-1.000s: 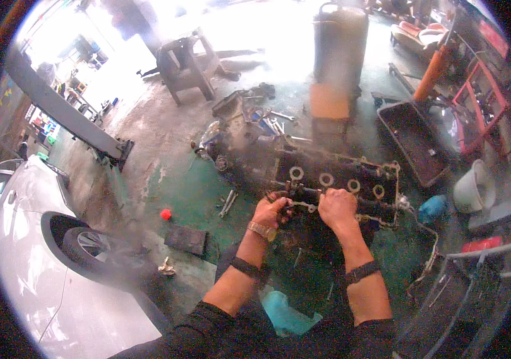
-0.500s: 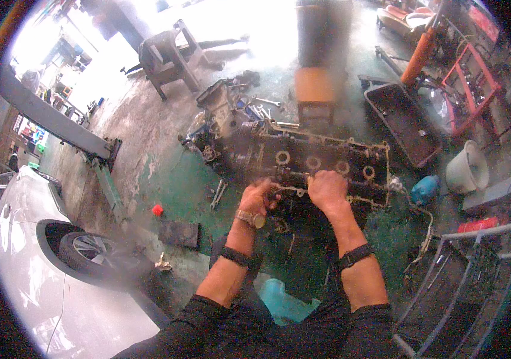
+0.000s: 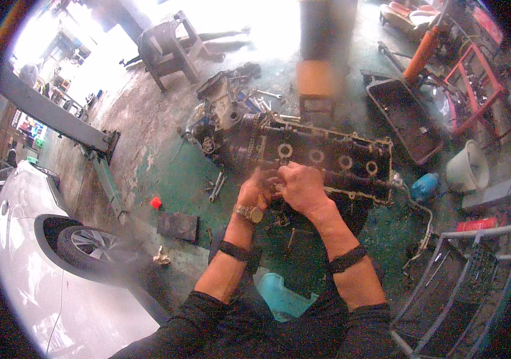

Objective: The person sits on a low stool in a workshop and works on a disassembled engine block placed on the floor. They repeatedly insert, rotate, and adjust a camshaft within the cylinder head using both hands, occasionally pausing to reposition their grip. The person also briefly reaches for a small part from the engine block before returning to the camshaft.

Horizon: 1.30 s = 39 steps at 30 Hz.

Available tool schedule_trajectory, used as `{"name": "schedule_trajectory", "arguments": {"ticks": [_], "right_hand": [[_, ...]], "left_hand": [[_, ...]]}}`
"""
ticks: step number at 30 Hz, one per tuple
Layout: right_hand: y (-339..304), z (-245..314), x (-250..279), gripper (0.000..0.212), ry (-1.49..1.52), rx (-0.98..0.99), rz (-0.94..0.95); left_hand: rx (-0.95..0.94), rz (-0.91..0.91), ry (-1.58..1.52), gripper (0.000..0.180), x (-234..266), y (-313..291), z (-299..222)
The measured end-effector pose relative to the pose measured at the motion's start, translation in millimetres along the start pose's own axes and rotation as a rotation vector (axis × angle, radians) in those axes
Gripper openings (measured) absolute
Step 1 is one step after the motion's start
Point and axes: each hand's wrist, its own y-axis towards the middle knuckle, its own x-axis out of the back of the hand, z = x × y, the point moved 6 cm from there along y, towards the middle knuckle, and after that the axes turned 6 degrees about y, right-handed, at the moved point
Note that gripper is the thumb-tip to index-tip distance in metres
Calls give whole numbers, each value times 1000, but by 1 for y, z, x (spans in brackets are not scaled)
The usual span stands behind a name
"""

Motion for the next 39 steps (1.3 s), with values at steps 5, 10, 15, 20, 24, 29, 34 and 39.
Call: {"name": "schedule_trajectory", "arguments": {"ticks": [5, 10, 15, 20, 24, 29, 34, 39], "right_hand": [[1, 8, -23, 14, -95, 56, 109], [1, 5, -36, 17, -153, 80, 160], [1, 2, -43, 15, -173, 117, 180], [4, 4, -32, 13, -97, 79, 124], [16, -9, 2, 15, 244, -56, -124], [23, -47, 12, 18, 592, -385, -298], [31, -59, -2, 15, 393, -312, -343], [34, -60, -13, 15, 338, -295, -331]], "left_hand": [[-52, -18, 46, 43, 9, 8, 0], [-92, -34, 146, 34, 11, 4, 0], [-103, -99, 352, 26, 11, 2, -5], [-74, -59, 266, 24, 12, 2, -2], [-29, 101, 105, 31, 5, 2, 2], [9, 149, 60, 20, 5, 6, 4], [15, 123, 171, 36, 8, 6, 6], [36, 101, 92, 18, 7, 6, 7]]}}
